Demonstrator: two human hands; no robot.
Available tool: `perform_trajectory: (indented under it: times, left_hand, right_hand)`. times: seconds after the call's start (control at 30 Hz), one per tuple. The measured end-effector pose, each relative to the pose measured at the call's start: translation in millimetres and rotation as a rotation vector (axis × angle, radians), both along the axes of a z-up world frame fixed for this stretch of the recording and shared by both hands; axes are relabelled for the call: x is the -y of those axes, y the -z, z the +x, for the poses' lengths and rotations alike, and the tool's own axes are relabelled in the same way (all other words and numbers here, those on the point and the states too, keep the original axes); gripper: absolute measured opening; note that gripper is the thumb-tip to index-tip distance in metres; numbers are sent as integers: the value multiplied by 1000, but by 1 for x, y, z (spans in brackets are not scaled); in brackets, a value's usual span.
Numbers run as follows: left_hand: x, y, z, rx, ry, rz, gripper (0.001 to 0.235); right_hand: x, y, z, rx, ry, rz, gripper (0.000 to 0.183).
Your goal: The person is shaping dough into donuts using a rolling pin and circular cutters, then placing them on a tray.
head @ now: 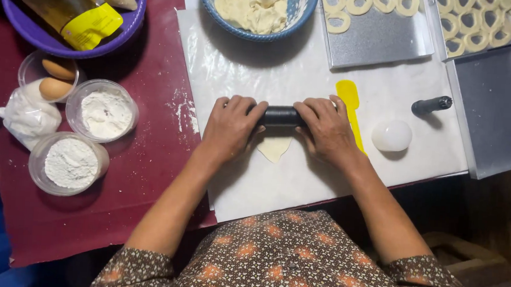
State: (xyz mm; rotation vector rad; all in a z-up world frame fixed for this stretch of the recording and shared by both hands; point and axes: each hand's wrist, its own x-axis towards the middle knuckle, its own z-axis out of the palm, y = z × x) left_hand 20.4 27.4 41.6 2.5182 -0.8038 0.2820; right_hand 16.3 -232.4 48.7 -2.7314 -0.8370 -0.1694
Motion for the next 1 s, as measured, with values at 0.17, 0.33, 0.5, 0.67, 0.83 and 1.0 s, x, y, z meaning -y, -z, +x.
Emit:
perform_trajectory:
  times: [0.17,0.33,0.5,0.67,0.83,1.0]
  left_hand:
    - [20,21,-106,-82,-297,-10,54]
    - [36,44,-123,-130,-495,49,56]
    - [31,50,-89,-107,-615,83,60]
    - [9,29,-33,-261,-631,128,65]
    - [-10,25,12,-391,-613,145,71]
    - [-5,13,3,-346,-623,129,74]
  right_hand:
    - [-7,7,-50,-3,-52,-112,59]
    - [-15,14,-38,-24,-112,-119,55]
    - [-34,16,8,-98,-116,-122,70]
    - [-56,15,55,-142,-98,-124,56]
    - [-74,4,80,-244,-14,-86,58]
    - [-67,14,74,-203,43,-21,67]
